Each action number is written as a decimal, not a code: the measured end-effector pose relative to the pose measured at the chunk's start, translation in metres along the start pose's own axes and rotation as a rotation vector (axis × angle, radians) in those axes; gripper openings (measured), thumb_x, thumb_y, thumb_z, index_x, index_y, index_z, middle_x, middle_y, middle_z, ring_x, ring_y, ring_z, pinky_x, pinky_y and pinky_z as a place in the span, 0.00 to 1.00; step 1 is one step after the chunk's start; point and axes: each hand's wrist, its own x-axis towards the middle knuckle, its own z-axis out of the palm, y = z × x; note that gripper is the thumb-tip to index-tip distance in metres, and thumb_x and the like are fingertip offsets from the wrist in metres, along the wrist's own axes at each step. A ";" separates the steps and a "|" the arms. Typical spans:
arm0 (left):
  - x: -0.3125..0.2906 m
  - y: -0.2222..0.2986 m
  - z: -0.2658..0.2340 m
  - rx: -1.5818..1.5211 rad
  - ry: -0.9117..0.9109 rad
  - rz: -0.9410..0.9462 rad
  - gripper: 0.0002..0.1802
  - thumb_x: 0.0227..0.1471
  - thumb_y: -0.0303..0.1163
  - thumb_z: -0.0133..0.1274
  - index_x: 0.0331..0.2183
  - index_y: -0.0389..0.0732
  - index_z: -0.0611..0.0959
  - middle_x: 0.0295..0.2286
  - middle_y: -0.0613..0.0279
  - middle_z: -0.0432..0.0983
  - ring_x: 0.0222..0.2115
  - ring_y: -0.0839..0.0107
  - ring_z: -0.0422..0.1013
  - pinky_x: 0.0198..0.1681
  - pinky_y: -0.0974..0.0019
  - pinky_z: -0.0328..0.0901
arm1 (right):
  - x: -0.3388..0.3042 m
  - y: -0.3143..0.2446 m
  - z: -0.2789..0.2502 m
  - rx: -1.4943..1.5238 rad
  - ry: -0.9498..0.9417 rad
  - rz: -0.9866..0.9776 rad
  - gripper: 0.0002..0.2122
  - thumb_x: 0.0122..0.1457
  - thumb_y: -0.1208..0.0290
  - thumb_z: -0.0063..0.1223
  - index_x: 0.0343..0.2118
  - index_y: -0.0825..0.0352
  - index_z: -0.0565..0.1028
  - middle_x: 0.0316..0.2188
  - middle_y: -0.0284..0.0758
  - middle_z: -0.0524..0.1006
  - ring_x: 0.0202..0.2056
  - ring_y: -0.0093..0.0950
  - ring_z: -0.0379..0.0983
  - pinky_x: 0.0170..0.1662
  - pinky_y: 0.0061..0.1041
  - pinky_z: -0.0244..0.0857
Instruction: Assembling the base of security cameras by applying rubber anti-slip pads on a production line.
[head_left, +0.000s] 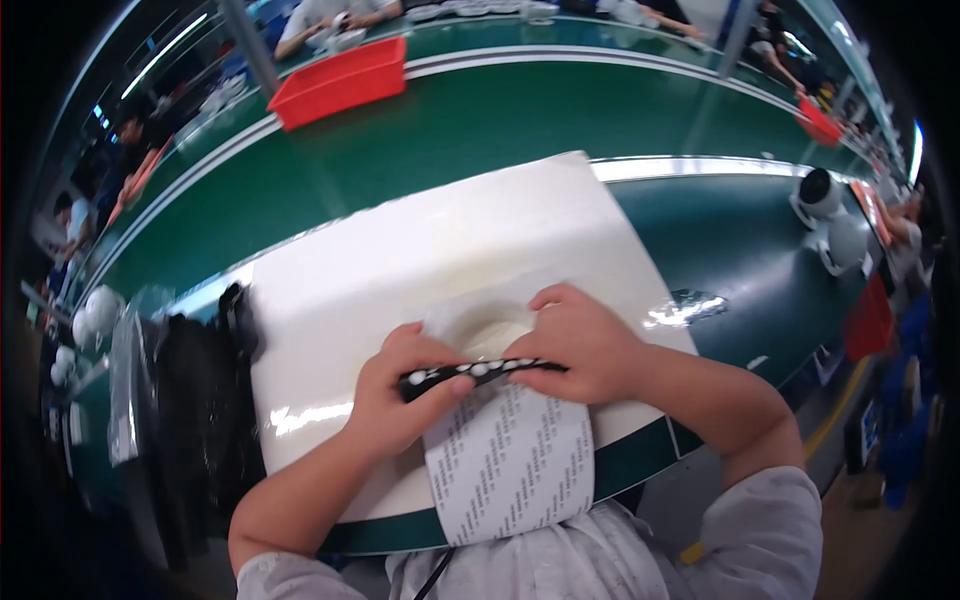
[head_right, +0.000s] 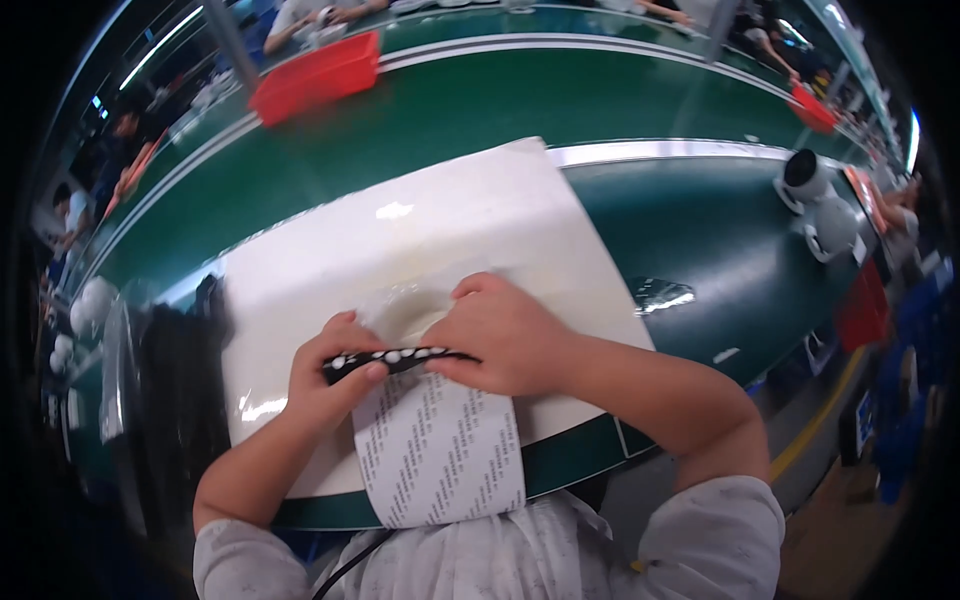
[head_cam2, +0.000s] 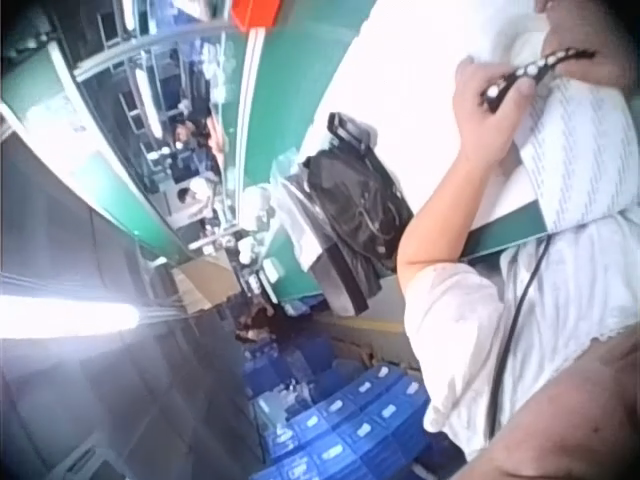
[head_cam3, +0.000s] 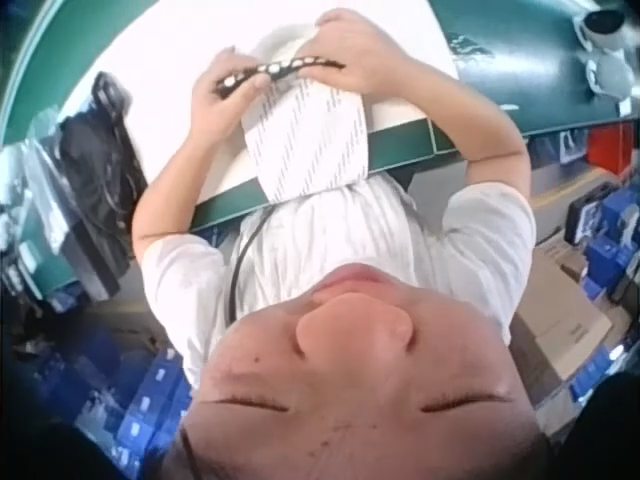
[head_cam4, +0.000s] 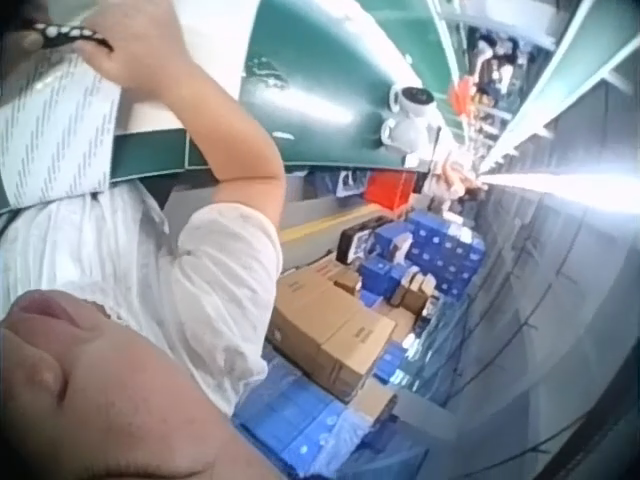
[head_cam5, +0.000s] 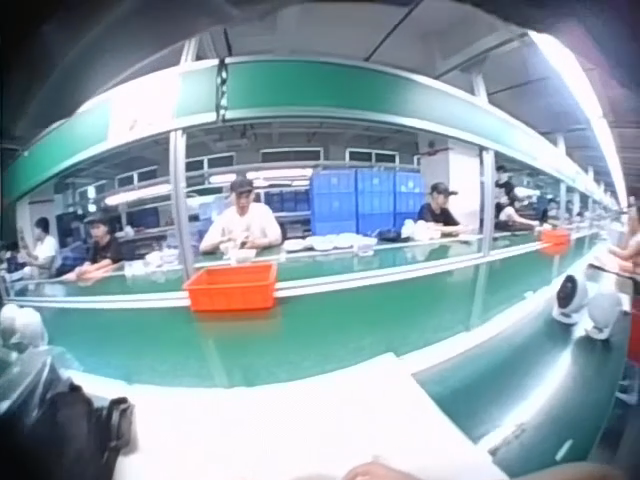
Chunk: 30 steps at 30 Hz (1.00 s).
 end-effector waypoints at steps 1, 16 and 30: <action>-0.002 -0.003 0.000 0.008 0.003 0.012 0.07 0.37 0.29 0.56 0.25 0.42 0.77 0.22 0.67 0.73 0.28 0.72 0.68 0.51 0.55 0.46 | 0.001 -0.001 0.001 -0.028 0.009 0.020 0.07 0.45 0.67 0.51 0.27 0.62 0.73 0.15 0.31 0.66 0.24 0.29 0.65 0.44 0.31 0.54; -0.002 -0.001 0.003 -0.039 0.042 -0.002 0.05 0.35 0.27 0.55 0.21 0.41 0.76 0.23 0.66 0.72 0.27 0.73 0.67 0.51 0.56 0.42 | -0.003 0.002 0.006 0.003 0.195 -0.158 0.07 0.44 0.70 0.54 0.28 0.63 0.72 0.22 0.31 0.69 0.26 0.28 0.65 0.43 0.32 0.57; 0.001 0.000 0.000 -0.093 0.044 0.010 0.10 0.44 0.34 0.43 0.24 0.37 0.74 0.23 0.64 0.71 0.28 0.72 0.66 0.53 0.56 0.41 | -0.003 0.004 0.007 -0.009 0.172 -0.125 0.07 0.44 0.69 0.54 0.27 0.63 0.72 0.23 0.31 0.71 0.27 0.29 0.65 0.43 0.32 0.57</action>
